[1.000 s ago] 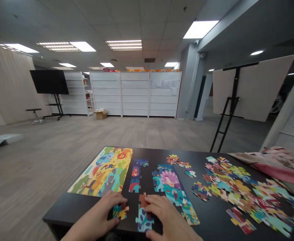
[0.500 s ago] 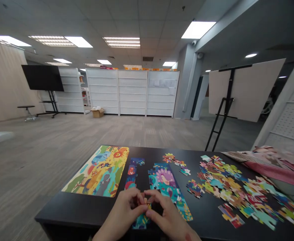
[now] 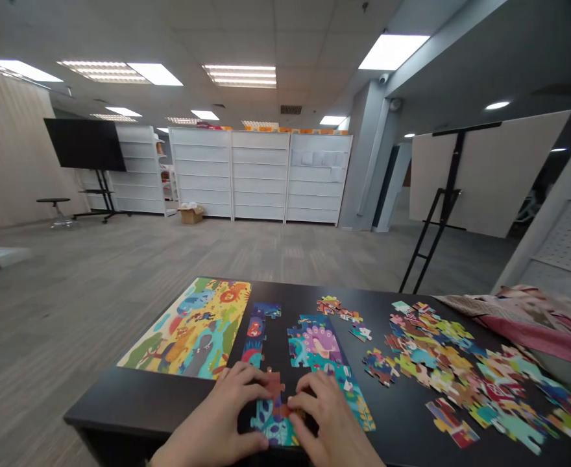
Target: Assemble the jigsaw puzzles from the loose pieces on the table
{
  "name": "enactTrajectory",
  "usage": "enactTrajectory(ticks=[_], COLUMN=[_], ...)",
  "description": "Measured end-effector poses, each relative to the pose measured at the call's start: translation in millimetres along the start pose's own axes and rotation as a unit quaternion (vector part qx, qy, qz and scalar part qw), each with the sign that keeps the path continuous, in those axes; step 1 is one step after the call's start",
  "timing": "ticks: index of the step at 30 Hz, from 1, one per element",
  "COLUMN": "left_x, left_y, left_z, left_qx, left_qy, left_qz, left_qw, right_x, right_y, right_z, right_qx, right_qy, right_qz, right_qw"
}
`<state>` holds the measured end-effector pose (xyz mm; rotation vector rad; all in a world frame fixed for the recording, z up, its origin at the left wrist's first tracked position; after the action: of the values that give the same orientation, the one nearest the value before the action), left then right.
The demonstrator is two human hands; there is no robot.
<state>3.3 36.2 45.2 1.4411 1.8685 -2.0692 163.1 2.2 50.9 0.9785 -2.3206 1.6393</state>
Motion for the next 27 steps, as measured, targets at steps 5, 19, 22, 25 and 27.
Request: enactTrajectory(ticks=[5,19,22,25,27], left_x=[2.3,-0.2,0.8,0.6,0.9], left_y=[0.2,-0.3,-0.4,-0.3,0.7], left_z=[-0.7,0.3,-0.7,-0.8,-0.1], left_qx=[0.003,0.012,0.010,0.005,0.005], left_qy=[0.004,-0.007,-0.011,-0.007,-0.006], left_qz=[0.003,0.008,0.013,0.018,0.022], left_qw=[1.000,1.000,1.000,1.000,1.000], right_x=[2.6,-2.5,-2.4,-1.2,0.3], right_y=[0.0,1.4,2.1,2.0,1.1], right_z=[3.2,2.0,0.9,0.3,0.7], right_qx=[0.007,0.015,0.019,0.021,0.021], right_qy=[-0.029,-0.010,-0.012,-0.018,-0.026], right_qz=[-0.039,-0.027,-0.023,-0.016,-0.020], right_qw=[0.999,0.999,0.999,0.999,0.999])
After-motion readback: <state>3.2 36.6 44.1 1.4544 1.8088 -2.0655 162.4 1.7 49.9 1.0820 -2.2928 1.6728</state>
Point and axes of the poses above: each hand's wrist, its own z-axis away from the middle knuckle, its own y-axis out of the palm, x = y × z, the point moved 8 cm from there along -z, towards the middle knuckle, and after that the axes turned 7 degrees about -x, right-handed, at the moved point
